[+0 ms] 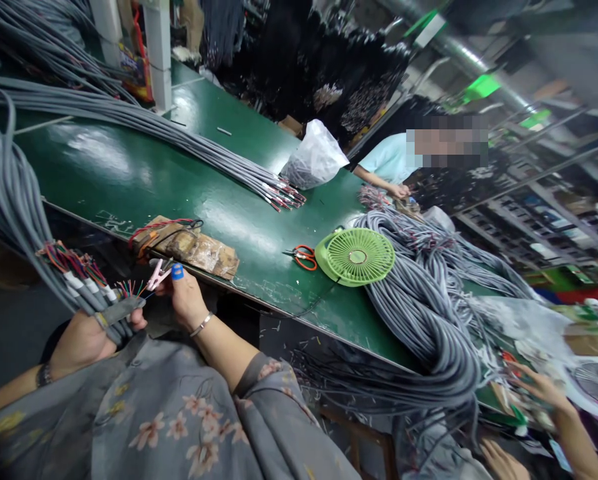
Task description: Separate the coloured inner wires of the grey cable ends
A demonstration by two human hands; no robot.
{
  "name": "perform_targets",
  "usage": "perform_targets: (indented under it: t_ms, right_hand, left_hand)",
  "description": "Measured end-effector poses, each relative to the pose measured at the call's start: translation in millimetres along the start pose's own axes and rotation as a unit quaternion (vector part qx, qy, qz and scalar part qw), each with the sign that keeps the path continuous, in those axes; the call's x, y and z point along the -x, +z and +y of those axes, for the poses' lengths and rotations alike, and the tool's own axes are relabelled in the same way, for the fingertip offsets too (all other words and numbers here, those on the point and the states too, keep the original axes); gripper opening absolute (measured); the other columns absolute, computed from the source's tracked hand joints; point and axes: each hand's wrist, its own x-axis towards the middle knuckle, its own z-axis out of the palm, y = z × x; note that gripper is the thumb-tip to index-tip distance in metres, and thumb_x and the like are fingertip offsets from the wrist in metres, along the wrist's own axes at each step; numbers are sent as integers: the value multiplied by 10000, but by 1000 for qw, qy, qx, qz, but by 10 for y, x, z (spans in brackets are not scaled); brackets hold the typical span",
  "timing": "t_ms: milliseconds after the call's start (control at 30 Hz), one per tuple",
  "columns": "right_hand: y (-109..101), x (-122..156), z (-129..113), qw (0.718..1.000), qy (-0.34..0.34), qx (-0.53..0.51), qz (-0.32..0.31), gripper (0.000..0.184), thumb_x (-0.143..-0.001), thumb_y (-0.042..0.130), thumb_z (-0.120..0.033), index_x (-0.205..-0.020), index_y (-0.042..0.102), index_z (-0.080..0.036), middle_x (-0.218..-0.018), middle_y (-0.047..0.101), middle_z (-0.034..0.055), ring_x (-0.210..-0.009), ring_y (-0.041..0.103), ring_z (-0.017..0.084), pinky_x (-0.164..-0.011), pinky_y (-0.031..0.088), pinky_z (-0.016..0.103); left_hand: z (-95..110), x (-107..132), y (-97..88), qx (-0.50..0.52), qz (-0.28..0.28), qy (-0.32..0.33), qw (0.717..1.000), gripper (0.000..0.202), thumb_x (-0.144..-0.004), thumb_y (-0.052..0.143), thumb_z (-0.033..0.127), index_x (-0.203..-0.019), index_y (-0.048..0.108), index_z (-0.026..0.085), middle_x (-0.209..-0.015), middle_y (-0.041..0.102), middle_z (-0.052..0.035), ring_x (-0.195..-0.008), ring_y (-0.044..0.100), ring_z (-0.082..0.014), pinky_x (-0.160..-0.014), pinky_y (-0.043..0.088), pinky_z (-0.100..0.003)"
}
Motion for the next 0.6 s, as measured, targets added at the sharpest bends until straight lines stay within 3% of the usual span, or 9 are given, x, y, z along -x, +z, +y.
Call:
perform_targets:
  t_ms: [100,267,400,600]
  right_hand:
    - [1,-25,19,1000,-4,3,-3,580,-805,695,-767,-749,674,-191,-678,643,40,-721,633,198,-646,505,303]
    - [32,-55,-55,988,105,-87,-76,516,-805,749,-714,-849,689,-203,-710,655,19,-669,598,178,-628,498,294]
    - [67,-67,-69,986,104,-117,-56,459,-818,774,-659,-870,697,-210,-707,644,11,-693,584,175,-653,496,289]
    - [114,-58,-33,981,113,-154,-24,448,-840,773,-633,-796,664,-200,-698,653,14,-671,571,161,-651,492,274]
  left_hand:
    - [34,4,36,-3,3,6,1000,214,-478,912,297,-530,733,193,-473,647,25,-465,600,-131,-508,557,-246]
    - [174,81,148,-19,16,-20,999,241,-372,924,248,-513,739,184,-461,662,15,-460,603,-128,-496,541,-229]
    - [199,104,175,-21,31,-14,999,246,-352,923,245,-502,734,195,-448,656,20,-453,594,-130,-499,542,-234]
    - [36,7,-3,-56,-6,-10,998,248,-454,941,303,-522,734,186,-503,678,5,-492,619,-143,-540,556,-250]
